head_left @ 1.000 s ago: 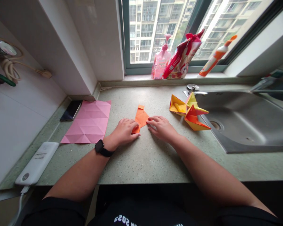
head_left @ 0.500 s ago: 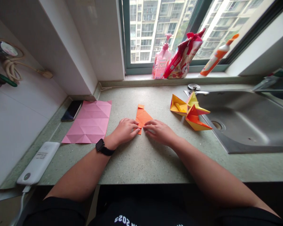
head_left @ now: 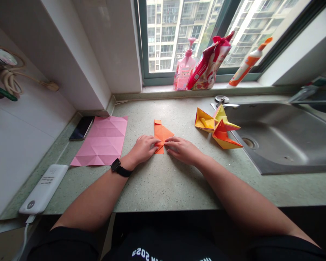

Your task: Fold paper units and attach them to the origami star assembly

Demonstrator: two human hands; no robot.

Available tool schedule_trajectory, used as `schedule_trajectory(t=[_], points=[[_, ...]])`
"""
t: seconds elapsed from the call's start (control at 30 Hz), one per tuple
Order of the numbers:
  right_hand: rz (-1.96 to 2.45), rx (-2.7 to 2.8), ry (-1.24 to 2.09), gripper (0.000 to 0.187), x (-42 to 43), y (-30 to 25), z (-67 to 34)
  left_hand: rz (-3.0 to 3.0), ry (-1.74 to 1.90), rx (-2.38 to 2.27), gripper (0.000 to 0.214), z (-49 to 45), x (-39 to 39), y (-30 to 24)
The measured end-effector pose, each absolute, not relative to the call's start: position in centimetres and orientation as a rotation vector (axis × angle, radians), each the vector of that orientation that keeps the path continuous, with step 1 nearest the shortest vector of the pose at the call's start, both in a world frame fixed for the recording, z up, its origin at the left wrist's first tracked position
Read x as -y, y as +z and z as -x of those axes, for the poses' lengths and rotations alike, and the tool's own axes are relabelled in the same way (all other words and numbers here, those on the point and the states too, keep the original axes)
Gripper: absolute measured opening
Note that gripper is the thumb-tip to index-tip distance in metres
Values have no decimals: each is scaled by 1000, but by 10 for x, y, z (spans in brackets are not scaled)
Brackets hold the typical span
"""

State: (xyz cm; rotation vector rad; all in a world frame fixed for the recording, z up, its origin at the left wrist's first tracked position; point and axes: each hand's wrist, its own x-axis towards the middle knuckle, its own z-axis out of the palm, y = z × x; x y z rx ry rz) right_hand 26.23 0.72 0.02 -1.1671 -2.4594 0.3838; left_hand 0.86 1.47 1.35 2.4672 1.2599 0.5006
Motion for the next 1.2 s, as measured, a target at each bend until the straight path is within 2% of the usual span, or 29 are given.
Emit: schedule_trajectory(t=[0.3,0.8,1.2], points=[[1084,2499,320,27,-4,-3,-262,-2509,474,-1249,13,-9,-15,15],[1179,2498,209,24,-3,-4,-256,-2554,315,-1256,15,5,-12,25],[1054,2541,121,21,6,-5,-243,-2540,280,-1193,39,7,-16,25]])
